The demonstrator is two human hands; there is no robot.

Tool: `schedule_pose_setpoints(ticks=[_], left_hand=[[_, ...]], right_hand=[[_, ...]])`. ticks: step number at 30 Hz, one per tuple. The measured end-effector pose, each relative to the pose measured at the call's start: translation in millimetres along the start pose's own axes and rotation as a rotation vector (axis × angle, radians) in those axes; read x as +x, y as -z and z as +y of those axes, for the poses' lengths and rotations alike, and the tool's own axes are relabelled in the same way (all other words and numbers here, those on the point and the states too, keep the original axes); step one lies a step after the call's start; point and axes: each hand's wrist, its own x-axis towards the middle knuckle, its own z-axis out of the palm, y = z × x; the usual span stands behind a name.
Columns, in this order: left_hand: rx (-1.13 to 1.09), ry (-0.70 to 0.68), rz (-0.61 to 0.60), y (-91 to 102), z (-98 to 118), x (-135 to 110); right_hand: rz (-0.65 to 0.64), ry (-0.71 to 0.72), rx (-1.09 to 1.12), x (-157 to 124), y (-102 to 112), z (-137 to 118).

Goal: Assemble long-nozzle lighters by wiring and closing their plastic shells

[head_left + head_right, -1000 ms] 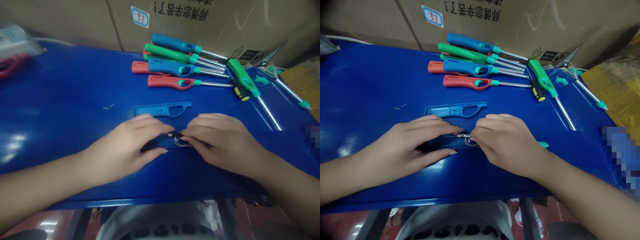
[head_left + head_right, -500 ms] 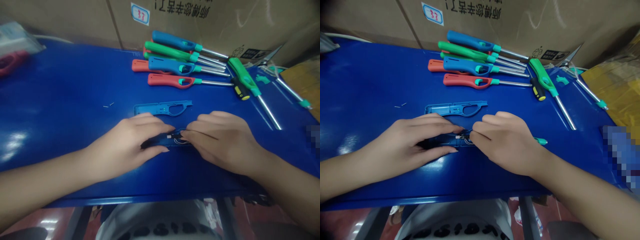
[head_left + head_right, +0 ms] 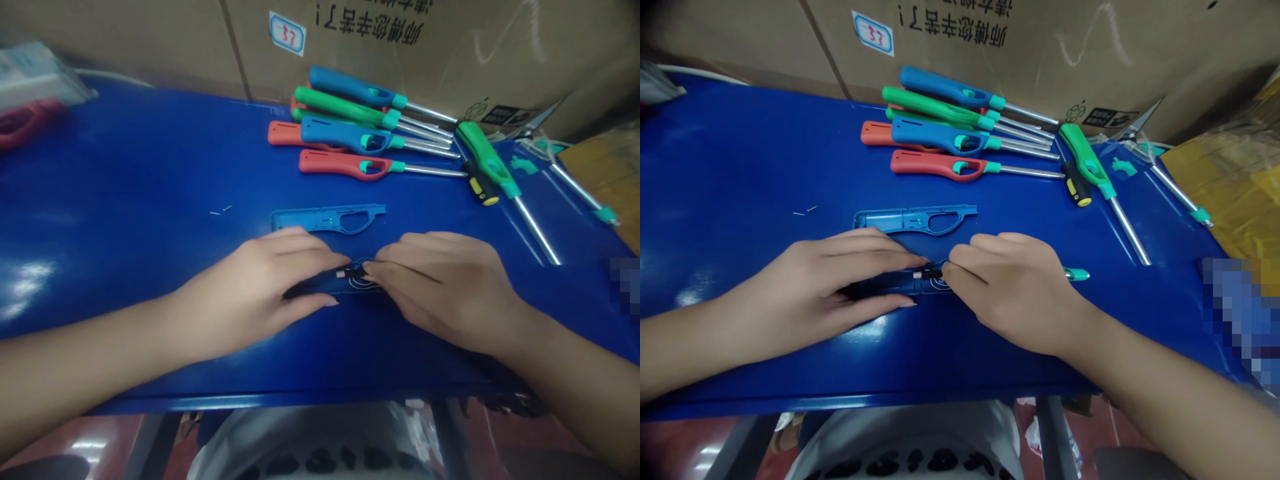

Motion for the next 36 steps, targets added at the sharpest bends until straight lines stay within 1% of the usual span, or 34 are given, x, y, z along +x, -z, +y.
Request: schedule_pose_setpoints(ticks=[4,10,13,18,22,27,32,36], left_hand=[[-0.010,-0.008,0.010,0.9,-0.5,-0.9],[-0.038,-0.026,0.026,-0.1,-0.7,-2.7],[-0.035,-0.049,0.042,-0.7,-1.3,-2.1],[-0.029,-0.071,0.071,-0.9,-1.4,-0.5],[-0.025,-0.072,0.080,-1.0,-0.3,0.4],[-0.018,-0.060,0.089,-0.6,-0.5,0.7],[-0.016,-0.035,0.061,-0.6,-0.9,0.6],[-0.014,-0.013,0.051,-1.2,-0.3,-0.2]], right_hand=[[0.058,-0.040,0.065,0.3,3.8,-3.9],[0.030,-0.054,0.033,-1.7,2.5,-2.9],[0.042,-0.074,0.048,-1.6,4.5,-3.4],[0.090,-0.036,0.059,-0.1,7.2,-3.0],[0.042,-0.057,0.171,-1.7,5.7,-1.1],[0.013,-0.140,0.271,-6.9,2.9,0.1],[-0.057,-0.176,0.302,-7.7,-0.5,0.0],[-0.046,-0.234,0.420,-4.6,-0.4,-1.1]])
